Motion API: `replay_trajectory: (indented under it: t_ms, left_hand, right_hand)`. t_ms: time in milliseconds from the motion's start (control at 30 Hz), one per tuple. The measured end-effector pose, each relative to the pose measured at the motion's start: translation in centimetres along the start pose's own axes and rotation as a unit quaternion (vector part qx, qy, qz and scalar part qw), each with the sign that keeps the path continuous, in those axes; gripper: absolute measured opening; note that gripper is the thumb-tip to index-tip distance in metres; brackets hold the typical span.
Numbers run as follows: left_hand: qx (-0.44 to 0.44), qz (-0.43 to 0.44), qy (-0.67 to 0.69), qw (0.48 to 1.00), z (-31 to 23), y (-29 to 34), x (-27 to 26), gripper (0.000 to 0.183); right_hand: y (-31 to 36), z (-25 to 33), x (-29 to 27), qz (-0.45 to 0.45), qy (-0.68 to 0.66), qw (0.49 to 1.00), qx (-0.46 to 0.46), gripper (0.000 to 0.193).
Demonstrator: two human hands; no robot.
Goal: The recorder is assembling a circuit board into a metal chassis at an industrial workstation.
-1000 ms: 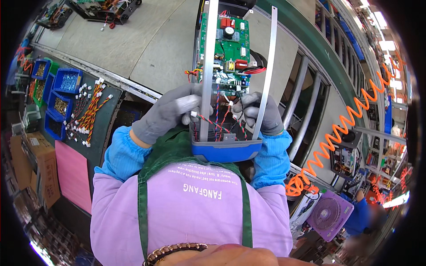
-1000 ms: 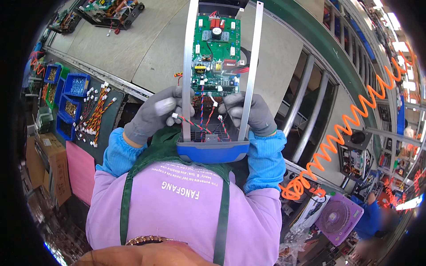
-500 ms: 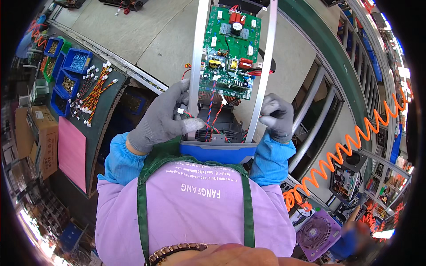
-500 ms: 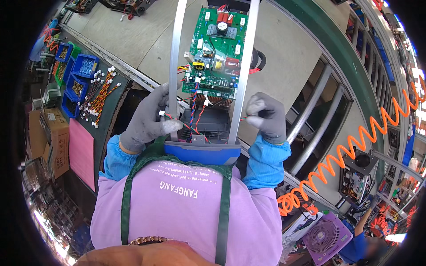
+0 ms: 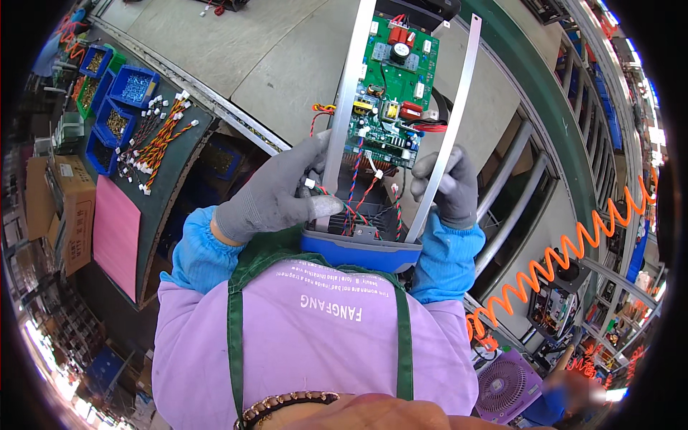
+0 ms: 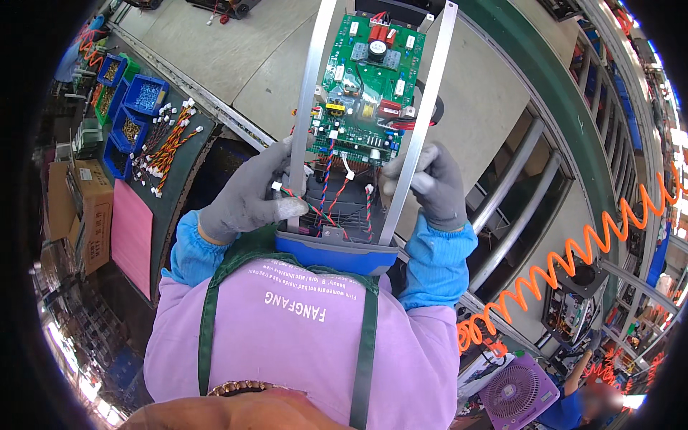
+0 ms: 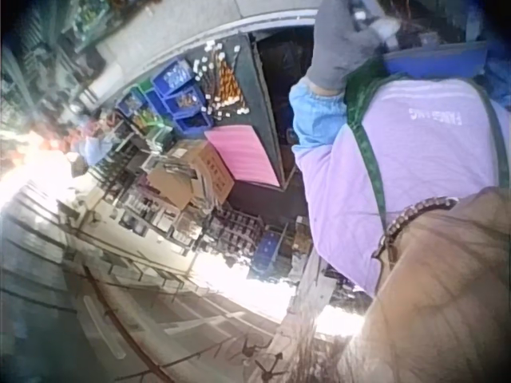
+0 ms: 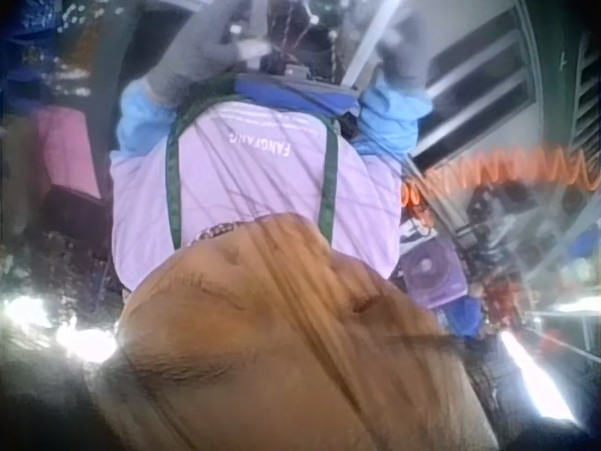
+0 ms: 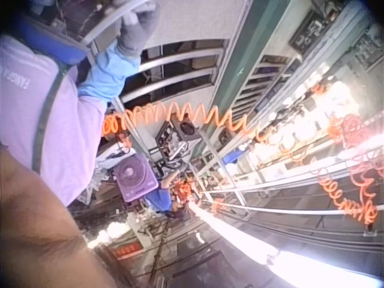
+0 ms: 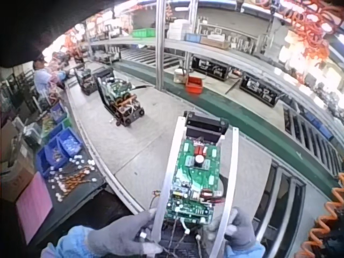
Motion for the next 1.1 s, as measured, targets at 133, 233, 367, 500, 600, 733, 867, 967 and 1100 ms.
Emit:
replay_trajectory:
  t_ms: [133, 233, 367, 500, 600, 733, 867, 967, 1100]
  left_hand:
    - [-0.002, 0.011, -0.005, 1.000, 0.0, -0.3, 0.0, 0.088]
    - [0.013, -0.009, -0.006, 1.000, 0.4, -0.5, 0.3, 0.085]
    - [0.014, -0.019, -0.002, 1.000, 0.5, -0.5, 0.3, 0.081]
    - [0.000, -0.031, -0.026, 0.999, -1.1, -0.5, 0.2, 0.077]
    - [-0.091, 0.008, 0.006, 0.996, -0.7, -0.3, 0.6, 0.074]
    - [-0.039, -0.046, -0.059, 0.996, 0.1, -0.1, 0.3, 0.069]
    - [-0.044, -0.034, -0.014, 0.998, -0.3, -0.2, 0.7, 0.065]
    - [-0.019, -0.029, -0.027, 0.999, -0.3, -0.3, 0.7, 0.054]
    - [-0.052, -0.026, 0.160, 0.986, 2.3, 0.1, 0.8, 0.042]
  right_hand:
    - [-1.2, -2.8, 0.9, 0.088, -0.293, 0.947, 0.094, 0.021]
    - [-0.7, -2.0, 2.4, 0.186, -0.168, 0.967, 0.054, 0.020]
    - [0.1, -2.6, 3.6, 0.275, -0.008, 0.961, 0.033, 0.027]
    - [0.1, -2.4, 6.0, 0.340, -0.019, 0.940, 0.031, 0.031]
    - [0.4, -3.1, 7.6, 0.391, 0.002, 0.920, -0.015, 0.030]
    - [0.5, -2.2, 8.2, 0.343, 0.134, 0.921, -0.129, 0.023]
    - [0.8, -1.6, 7.9, 0.287, 0.273, 0.878, -0.267, 0.020]
    - [1.1, -1.8, 7.3, 0.193, 0.311, 0.895, -0.254, 0.026]
    - [0.9, -2.3, 5.9, -0.008, 0.238, 0.957, -0.167, 0.021]
Point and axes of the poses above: each hand's wrist, its own y-axis away from the middle knuckle, its own x-axis out of the palm, z = x × y, the point moved 6 cm from there along -y, towards the middle knuckle, and after that the axes turned 9 degrees about -y, right-handed, at the moved point
